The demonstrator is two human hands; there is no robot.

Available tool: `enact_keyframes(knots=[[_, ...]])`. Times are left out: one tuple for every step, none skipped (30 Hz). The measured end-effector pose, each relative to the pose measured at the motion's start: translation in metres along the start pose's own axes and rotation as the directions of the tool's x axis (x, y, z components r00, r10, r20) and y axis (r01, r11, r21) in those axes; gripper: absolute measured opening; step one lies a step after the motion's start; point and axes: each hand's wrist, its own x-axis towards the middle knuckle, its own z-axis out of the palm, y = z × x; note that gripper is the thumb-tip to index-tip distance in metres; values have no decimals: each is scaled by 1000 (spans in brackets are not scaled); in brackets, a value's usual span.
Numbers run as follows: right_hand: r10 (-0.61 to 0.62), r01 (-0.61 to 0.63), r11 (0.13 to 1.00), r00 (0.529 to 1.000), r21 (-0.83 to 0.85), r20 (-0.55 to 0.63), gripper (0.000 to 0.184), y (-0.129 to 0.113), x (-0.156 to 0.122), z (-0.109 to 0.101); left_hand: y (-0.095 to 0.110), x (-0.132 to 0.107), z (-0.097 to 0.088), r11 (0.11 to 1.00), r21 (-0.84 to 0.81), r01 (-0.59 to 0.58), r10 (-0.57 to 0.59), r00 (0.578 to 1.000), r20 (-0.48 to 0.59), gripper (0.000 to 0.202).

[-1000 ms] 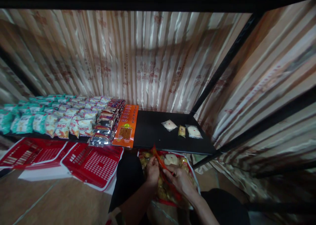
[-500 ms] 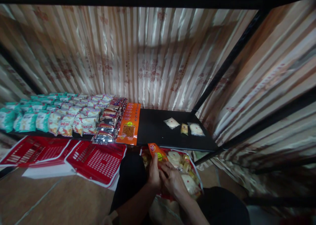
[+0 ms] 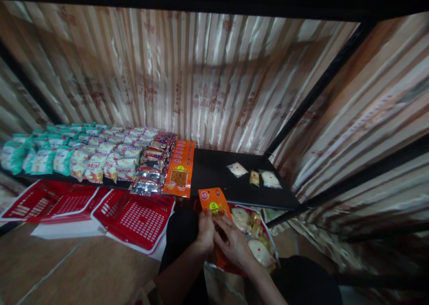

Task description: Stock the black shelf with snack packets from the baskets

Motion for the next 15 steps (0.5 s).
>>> enact_keyframes(knots=[[-9, 9, 1000, 1000, 15, -6, 30, -1, 2, -2, 2, 3, -1, 1000, -6, -9, 9, 1000, 1, 13], [-12, 13, 999, 1000, 31, -24, 30, 0, 4, -2, 4, 5, -2, 1000, -23, -17, 17, 1000, 15, 13], [-6, 8, 999, 999, 46, -53, 29, 1, 7, -3, 7, 6, -2, 999, -44, -17, 18, 999, 33, 13], [10, -4, 998, 996, 61, -90, 29, 3, 9, -2, 11, 7, -3, 998, -60, -10, 13, 999, 47, 14], [34, -25, 997, 990, 71, -134, 29, 6, 12, -2, 15, 6, -3, 997, -72, 1, 3, 998, 57, 16], [67, -54, 996, 980, 75, -186, 30, 9, 15, 0, 20, 6, -4, 997, -82, 14, -9, 998, 64, 17], [105, -90, 993, 965, 71, -240, 31, 13, 18, 1, 25, 5, -4, 996, -90, 26, -20, 998, 67, 18], [142, -129, 990, 945, 62, -294, 32, 18, 21, 2, 30, 4, -4, 995, -94, 32, -25, 997, 69, 18], [177, -170, 984, 924, 51, -338, 33, 22, 24, 3, 35, 3, -5, 995, -94, 33, -26, 997, 73, 18], [210, -208, 977, 906, 45, -367, 36, 25, 28, 3, 40, 3, -5, 995, -91, 33, -26, 997, 79, 17], [241, -242, 969, 894, 46, -379, 38, 28, 31, 4, 44, 3, -6, 996, -83, 33, -26, 996, 81, 17], [270, -270, 961, 887, 55, -374, 41, 30, 35, 4, 49, 3, -7, 997, -71, 32, -26, 997, 78, 16], [302, -296, 952, 884, 74, -358, 43, 31, 38, 4, 53, 4, -8, 998, -56, 34, -30, 997, 73, 16], [345, -329, 939, 878, 104, -332, 45, 31, 41, 3, 57, 5, -9, 998, -41, 41, -38, 997, 67, 17], [393, -366, 919, 871, 146, -296, 46, 31, 45, 3, 61, 7, -10, 998, -28, 50, -49, 997, 63, 17]])
